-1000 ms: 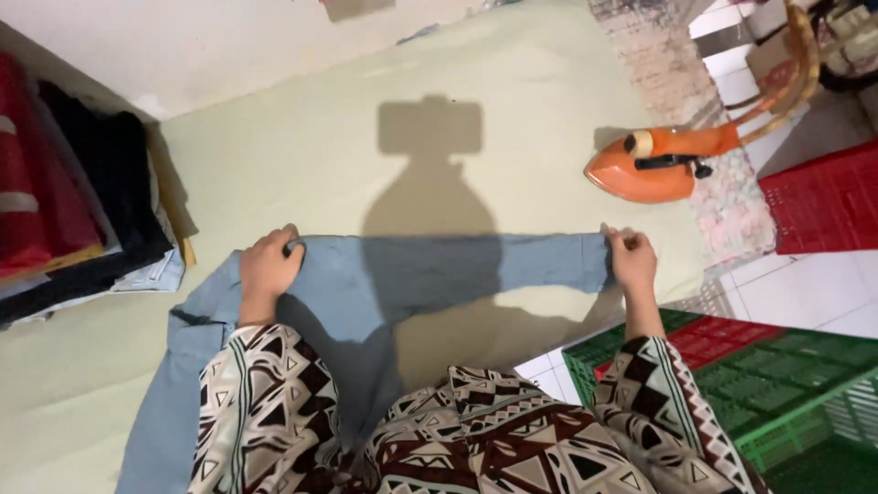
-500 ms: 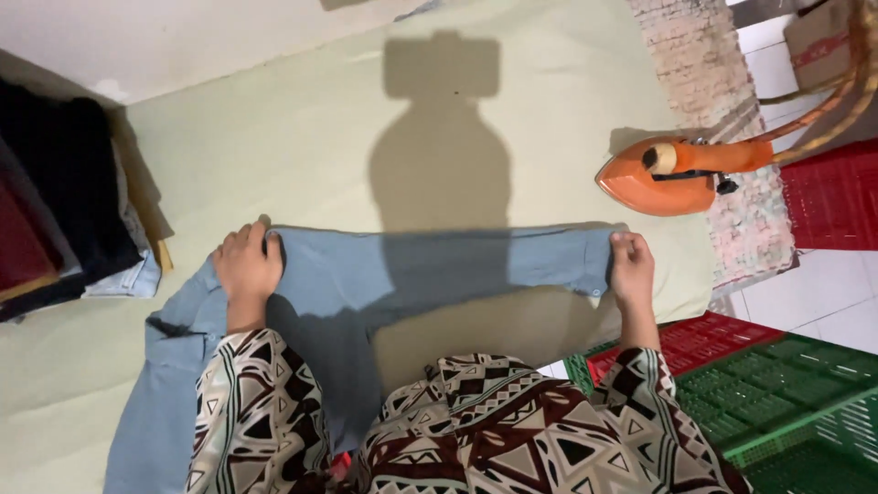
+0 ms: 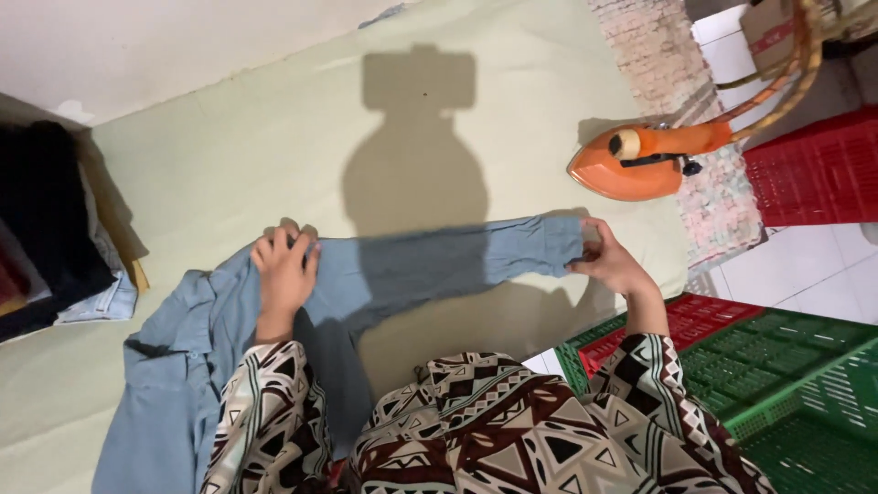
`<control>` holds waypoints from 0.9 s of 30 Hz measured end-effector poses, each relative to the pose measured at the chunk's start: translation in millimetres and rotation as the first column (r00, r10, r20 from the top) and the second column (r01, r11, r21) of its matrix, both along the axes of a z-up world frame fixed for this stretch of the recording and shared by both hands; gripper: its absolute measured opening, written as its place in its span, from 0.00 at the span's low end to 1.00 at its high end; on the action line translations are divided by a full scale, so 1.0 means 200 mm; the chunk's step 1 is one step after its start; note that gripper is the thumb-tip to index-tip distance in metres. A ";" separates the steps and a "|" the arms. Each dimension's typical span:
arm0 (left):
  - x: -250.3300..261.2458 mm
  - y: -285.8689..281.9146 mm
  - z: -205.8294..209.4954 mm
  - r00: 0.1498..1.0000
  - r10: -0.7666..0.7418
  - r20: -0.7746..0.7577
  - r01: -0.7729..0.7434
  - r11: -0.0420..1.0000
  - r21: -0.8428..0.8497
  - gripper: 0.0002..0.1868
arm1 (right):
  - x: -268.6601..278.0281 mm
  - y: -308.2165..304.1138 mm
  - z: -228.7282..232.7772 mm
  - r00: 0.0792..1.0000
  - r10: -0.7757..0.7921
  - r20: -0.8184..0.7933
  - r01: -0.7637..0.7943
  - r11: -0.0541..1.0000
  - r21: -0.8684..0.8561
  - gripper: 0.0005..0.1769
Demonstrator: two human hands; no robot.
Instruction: The person irons a light blue shirt on a table, smoothing the sleeves, body, and collar with an orange iron. They then fold the shirt neatly and place it on a stack of other clothes.
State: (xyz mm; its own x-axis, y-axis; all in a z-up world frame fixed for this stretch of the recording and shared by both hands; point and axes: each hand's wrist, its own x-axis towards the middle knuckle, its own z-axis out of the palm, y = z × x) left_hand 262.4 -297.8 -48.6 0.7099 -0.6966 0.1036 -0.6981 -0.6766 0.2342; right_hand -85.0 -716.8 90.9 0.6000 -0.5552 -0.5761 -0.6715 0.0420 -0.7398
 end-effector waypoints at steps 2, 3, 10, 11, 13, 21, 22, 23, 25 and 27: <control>0.03 -0.01 -0.03 0.999 0.030 -0.033 -0.030 1.000 0.001 0.13 | -0.03 -0.04 -0.02 0.998 0.057 0.026 -0.056 0.997 -0.058 0.46; 0.04 -0.01 -0.03 0.995 0.058 -0.078 -0.062 0.997 -0.048 0.12 | -0.07 -0.09 -0.07 0.995 0.008 0.100 0.004 0.994 -0.112 0.41; 0.03 -0.04 0.01 0.981 0.108 -0.162 -0.116 0.992 -0.041 0.10 | -0.19 -0.08 -0.27 0.930 -0.148 0.335 0.188 0.978 -0.091 0.34; 0.03 -0.04 0.00 0.981 0.109 -0.159 -0.117 0.992 -0.043 0.10 | -0.20 -0.07 -0.29 0.929 -0.147 0.339 0.188 0.978 -0.092 0.34; 0.04 -0.03 -0.01 0.971 0.121 -0.206 -0.131 0.991 -0.035 0.10 | -0.23 -0.05 -0.34 0.976 -0.122 0.181 0.155 0.971 -0.181 0.26; 0.02 -0.04 -0.04 0.992 0.078 -0.098 -0.083 0.995 -0.048 0.13 | -0.13 0.06 -0.47 0.983 0.180 0.038 -0.068 0.550 -0.833 0.17; 0.03 -0.05 -0.06 0.997 0.068 -0.043 -0.070 0.997 -0.036 0.17 | -0.08 0.11 -0.49 0.957 0.285 -0.046 -0.204 0.556 -0.806 0.21; 0.02 -0.05 0.00 0.997 0.069 -0.040 -0.071 0.997 -0.034 0.17 | -0.04 0.13 -0.45 0.957 0.287 -0.042 -0.202 0.557 -0.805 0.21; -0.01 -0.08 0.10 0.993 0.089 0.079 -0.092 0.995 0.034 0.16 | 0.04 0.17 -0.34 0.807 0.433 -0.402 -0.583 0.472 -0.661 0.32; 0.03 -0.05 0.04 0.991 0.076 0.108 -0.084 0.994 0.065 0.15 | 0.07 0.11 -0.33 0.767 0.421 -0.485 -0.640 0.445 -0.626 0.39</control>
